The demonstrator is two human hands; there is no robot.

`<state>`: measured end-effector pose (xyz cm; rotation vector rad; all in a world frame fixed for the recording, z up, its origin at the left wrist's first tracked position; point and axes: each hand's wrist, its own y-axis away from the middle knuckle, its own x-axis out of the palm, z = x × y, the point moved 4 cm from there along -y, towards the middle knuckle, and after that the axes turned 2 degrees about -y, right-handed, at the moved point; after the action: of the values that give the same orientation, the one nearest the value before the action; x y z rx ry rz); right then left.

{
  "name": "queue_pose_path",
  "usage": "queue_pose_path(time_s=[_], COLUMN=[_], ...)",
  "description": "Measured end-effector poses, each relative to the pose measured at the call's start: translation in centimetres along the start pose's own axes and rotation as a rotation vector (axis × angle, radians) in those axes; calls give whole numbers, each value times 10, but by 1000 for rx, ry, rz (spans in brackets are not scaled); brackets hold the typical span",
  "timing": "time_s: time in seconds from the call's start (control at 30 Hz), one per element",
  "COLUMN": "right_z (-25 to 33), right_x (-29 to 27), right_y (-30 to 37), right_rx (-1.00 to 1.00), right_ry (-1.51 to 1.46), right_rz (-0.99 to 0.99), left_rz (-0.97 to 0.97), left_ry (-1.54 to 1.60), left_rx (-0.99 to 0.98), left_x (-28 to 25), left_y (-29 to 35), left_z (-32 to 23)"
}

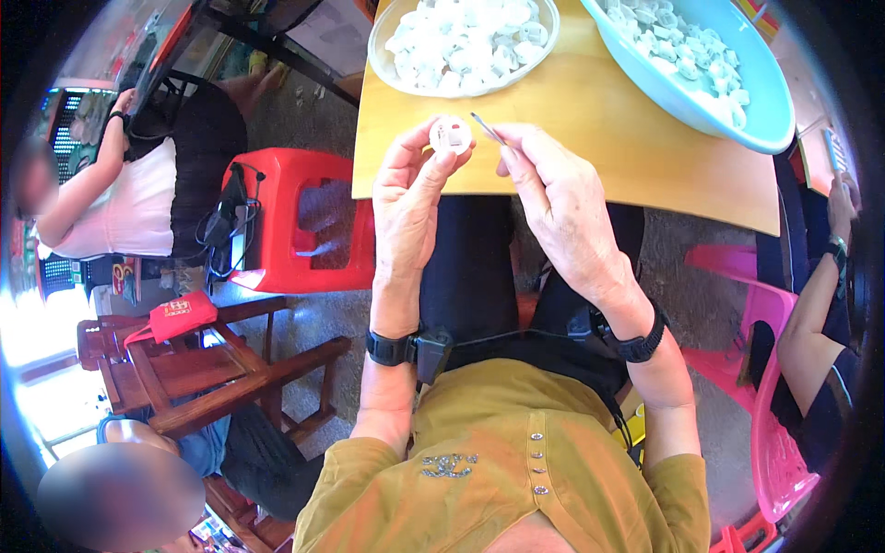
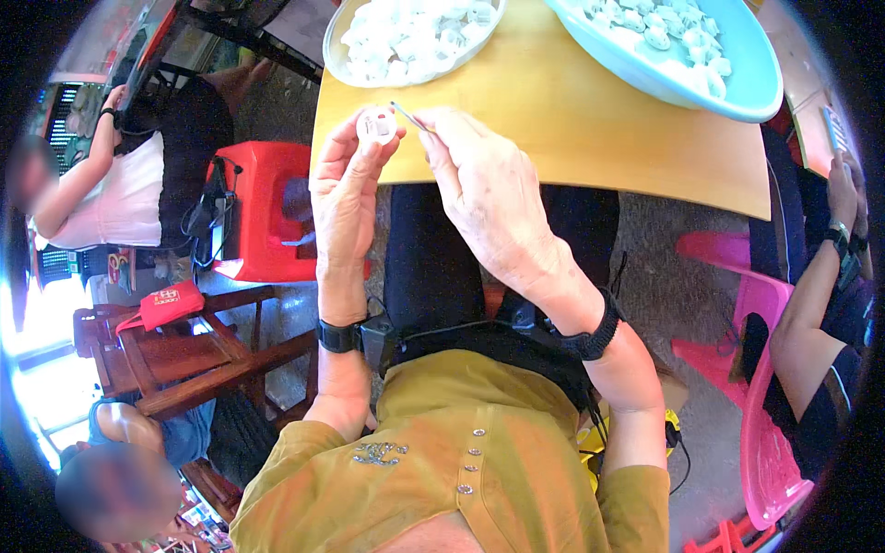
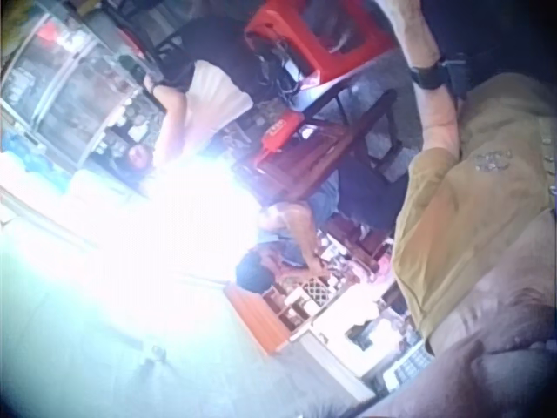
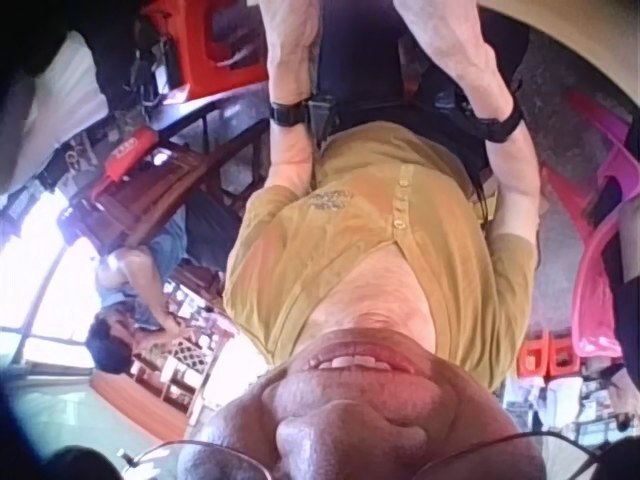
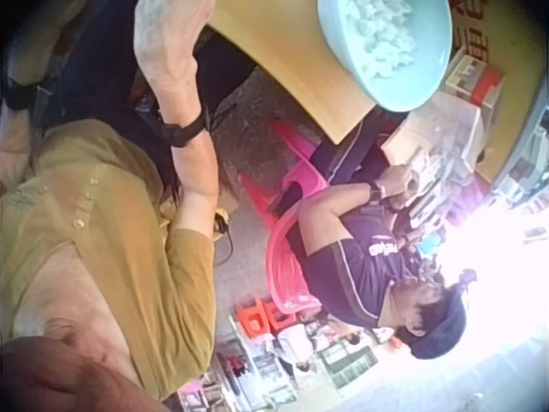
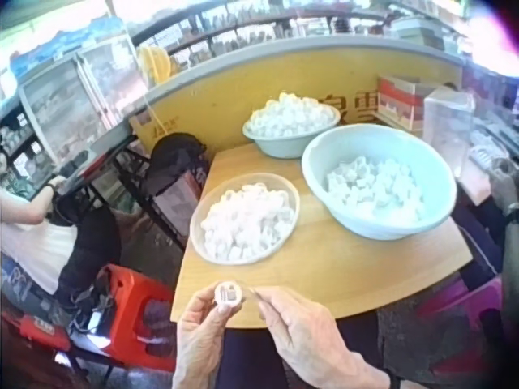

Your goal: Assembling small white plastic components using a small metal pick tool.

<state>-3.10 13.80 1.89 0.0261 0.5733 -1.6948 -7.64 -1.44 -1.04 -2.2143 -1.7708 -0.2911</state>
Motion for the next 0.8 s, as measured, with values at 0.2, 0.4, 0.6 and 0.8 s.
queue_pose_path(time_s=[0.2, 0.4, 0.6, 0.8], right_z=[-6, -3, -4, -13], right_x=[-8, 0, 4, 8], right_y=[-4, -12, -19, -15], right_rx=[98, -28, -49, -42], right_ry=[-121, -121, -33, 10], right_rz=[-46, -5, 37, 58], left_rz=[3, 15, 36, 51], left_ry=[77, 3, -24, -59], left_rx=[-36, -17, -5, -8], left_x=[-4, 0, -5, -7], left_y=[-11, -18, -27, -27], left_z=[6, 5, 4, 12])
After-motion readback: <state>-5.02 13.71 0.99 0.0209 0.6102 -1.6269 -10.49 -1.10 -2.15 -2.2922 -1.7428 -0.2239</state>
